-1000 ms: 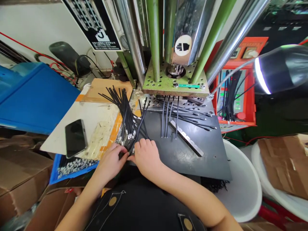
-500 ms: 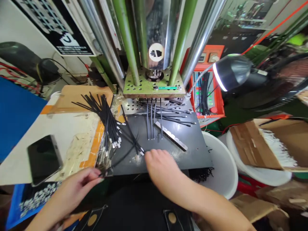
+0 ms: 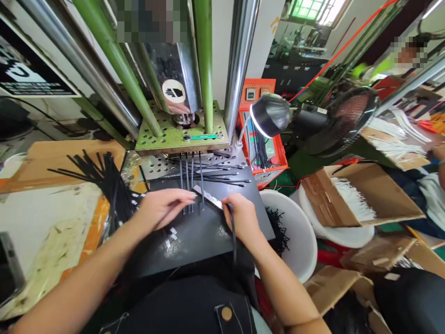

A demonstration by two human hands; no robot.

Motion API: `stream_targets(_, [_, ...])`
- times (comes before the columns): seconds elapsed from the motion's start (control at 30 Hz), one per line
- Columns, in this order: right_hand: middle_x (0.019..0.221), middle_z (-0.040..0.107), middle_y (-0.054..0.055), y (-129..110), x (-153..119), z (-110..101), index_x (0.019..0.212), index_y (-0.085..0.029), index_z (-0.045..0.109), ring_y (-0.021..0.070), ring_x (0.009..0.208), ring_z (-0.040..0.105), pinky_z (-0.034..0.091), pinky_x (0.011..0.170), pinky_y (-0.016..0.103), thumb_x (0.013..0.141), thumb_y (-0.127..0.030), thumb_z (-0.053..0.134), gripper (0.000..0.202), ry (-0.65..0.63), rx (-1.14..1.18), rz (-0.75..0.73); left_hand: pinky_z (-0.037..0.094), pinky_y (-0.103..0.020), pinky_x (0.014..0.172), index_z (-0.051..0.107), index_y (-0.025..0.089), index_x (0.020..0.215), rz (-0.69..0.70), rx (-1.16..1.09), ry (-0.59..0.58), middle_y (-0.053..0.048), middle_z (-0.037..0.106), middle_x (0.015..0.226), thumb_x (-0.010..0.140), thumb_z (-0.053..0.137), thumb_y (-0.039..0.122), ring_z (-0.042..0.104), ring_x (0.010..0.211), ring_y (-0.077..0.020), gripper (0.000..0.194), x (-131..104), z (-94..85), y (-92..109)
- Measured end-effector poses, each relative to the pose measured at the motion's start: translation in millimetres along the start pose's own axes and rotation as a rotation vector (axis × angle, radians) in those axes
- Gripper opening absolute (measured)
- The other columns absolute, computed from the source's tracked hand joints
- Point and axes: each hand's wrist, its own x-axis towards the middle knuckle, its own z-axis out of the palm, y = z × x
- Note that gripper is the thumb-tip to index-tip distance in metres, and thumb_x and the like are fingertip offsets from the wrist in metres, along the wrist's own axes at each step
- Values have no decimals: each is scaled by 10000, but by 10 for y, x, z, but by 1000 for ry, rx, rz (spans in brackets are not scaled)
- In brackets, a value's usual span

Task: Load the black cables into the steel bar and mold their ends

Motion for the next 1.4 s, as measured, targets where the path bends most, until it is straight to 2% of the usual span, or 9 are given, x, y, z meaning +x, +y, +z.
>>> stream_targets(0.07, [737, 705, 31, 77, 82, 280, 758, -187, 659, 166, 658, 657, 499, 630, 262, 777, -127, 565, 113, -82, 58, 118, 507, -245, 791, 623, 204, 899, 31, -115, -145, -26, 731, 915, 878, 549, 264, 691, 855, -158, 97, 359, 351, 56])
stream_targets(0.17, [736, 701, 34, 135, 113, 362, 762, -184, 656, 166, 653, 646, 478, 628, 255, 774, -117, 575, 106, -151, 8, 203, 494, -221, 707, 546, 192, 891, -36, -247, -324, -9, 725, 854, 812, 620, 212, 693, 810, -150, 111, 616, 568, 53])
stream_targets(0.37, [820, 644, 72, -165, 35, 350, 834, -174, 640, 198, 745, 606, 405, 615, 274, 862, -117, 499, 154, -368, -391, 143, 442, -199, 629, 521, 195, 842, -66, -134, -497, -5, 720, 803, 793, 552, 110, 679, 743, -137, 103, 665, 427, 73])
stream_targets(0.57, [958, 615, 98, 34, -100, 444, 961, -146, 607, 243, 923, 531, 418, 784, 345, 818, -89, 558, 161, -262, -337, 43, 446, -245, 628, 567, 250, 975, -21, 242, -503, 15, 713, 769, 824, 503, 154, 688, 751, -194, 190, 631, 401, 286])
stream_targets(0.73, [957, 611, 75, 311, -268, 296, 964, -172, 600, 222, 931, 499, 406, 821, 369, 876, -111, 515, 137, -259, -90, -132, 474, -273, 613, 558, 220, 1003, -91, 401, -511, -33, 709, 767, 866, 470, 169, 694, 732, -228, 170, 362, 456, 625])
stream_targets(0.93, [925, 569, 72, 153, -501, 216, 1030, -182, 568, 210, 874, 477, 411, 782, 378, 938, -146, 459, 147, -474, 25, -281, 477, -297, 600, 530, 186, 887, -155, 367, -455, -20, 678, 720, 866, 474, 133, 655, 662, -215, 79, -273, 455, 893])
stream_targets(1.23, [872, 534, 73, -88, -777, 349, 1043, -172, 540, 204, 811, 464, 425, 700, 357, 925, -109, 440, 167, -510, 103, -363, 500, -326, 657, 547, 172, 760, 59, 326, -202, -11, 639, 675, 871, 465, 105, 625, 632, -178, 153, -847, 595, 811])
stream_targets(1.33, [866, 556, 77, -192, -648, 455, 1025, -170, 562, 204, 800, 473, 438, 701, 361, 933, -127, 440, 159, -496, 102, -395, 511, -328, 817, 614, 157, 924, 51, 271, -128, -38, 700, 838, 925, 434, 135, 661, 817, -170, 181, -997, 400, 679])
stream_targets(1.4, [918, 585, 82, -272, -497, 453, 1040, -173, 580, 209, 847, 501, 458, 743, 365, 923, -148, 483, 154, -604, 98, -391, 482, -324, 921, 614, 177, 1073, -45, 220, -56, -47, 702, 996, 946, 435, 175, 634, 997, -168, 219, -1116, 181, 560])
